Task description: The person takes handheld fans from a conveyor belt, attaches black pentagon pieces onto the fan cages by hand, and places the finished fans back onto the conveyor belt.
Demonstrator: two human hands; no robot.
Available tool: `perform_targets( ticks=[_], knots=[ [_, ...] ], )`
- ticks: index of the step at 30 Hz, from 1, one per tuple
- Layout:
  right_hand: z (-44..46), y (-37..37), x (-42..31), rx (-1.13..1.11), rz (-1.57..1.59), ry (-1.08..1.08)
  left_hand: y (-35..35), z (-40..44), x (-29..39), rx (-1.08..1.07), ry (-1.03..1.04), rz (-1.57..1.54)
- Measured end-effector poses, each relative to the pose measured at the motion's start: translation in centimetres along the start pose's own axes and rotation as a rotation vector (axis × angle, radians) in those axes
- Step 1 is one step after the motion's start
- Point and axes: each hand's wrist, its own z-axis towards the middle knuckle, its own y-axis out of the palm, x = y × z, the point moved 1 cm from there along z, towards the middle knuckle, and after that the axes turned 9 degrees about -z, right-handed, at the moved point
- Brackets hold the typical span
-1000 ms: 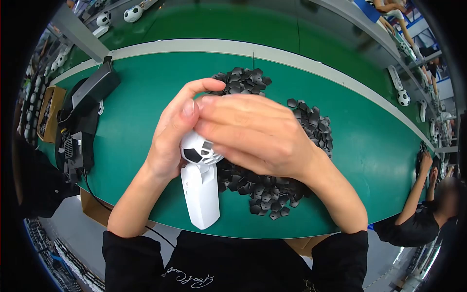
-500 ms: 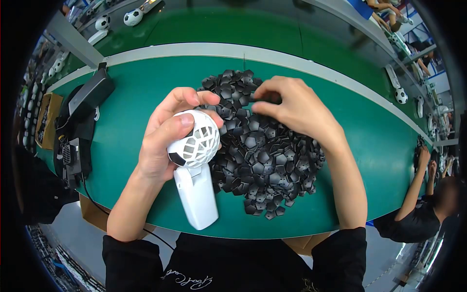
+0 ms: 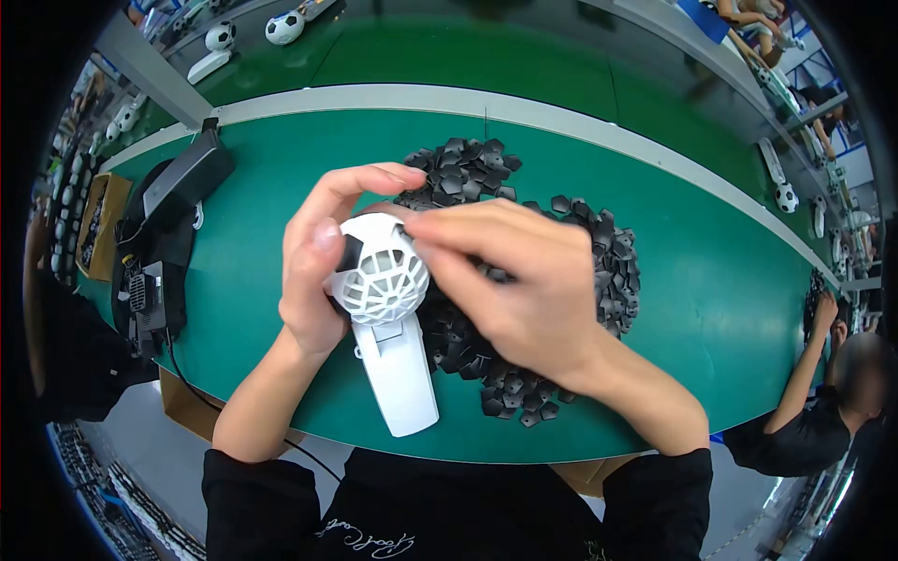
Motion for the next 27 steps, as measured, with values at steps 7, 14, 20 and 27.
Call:
perform_targets(
  ticks=[7,14,20,27],
  knots=[
    [2.0,-3.4,0.6,-0.253,-0.037,-0.129,-1.1,0.3,1.0,-0.207,0.304,0.384],
    [2.5,-6.0,6.9,-0.389,-0.591,0.203,-0.8,0.1,1.3,-0.191,0.279,0.387],
    [2.8,-5.3,5.8,-0.472,-0.551,0.395,-0.9,0.4,-0.7,0.029,0.050,-0.013],
    [2.6,-5.4,6.0,-0.474,-0.734,0.254,-0.5,0.5,-1.3,0.264,-0.315,-0.650]
  ],
)
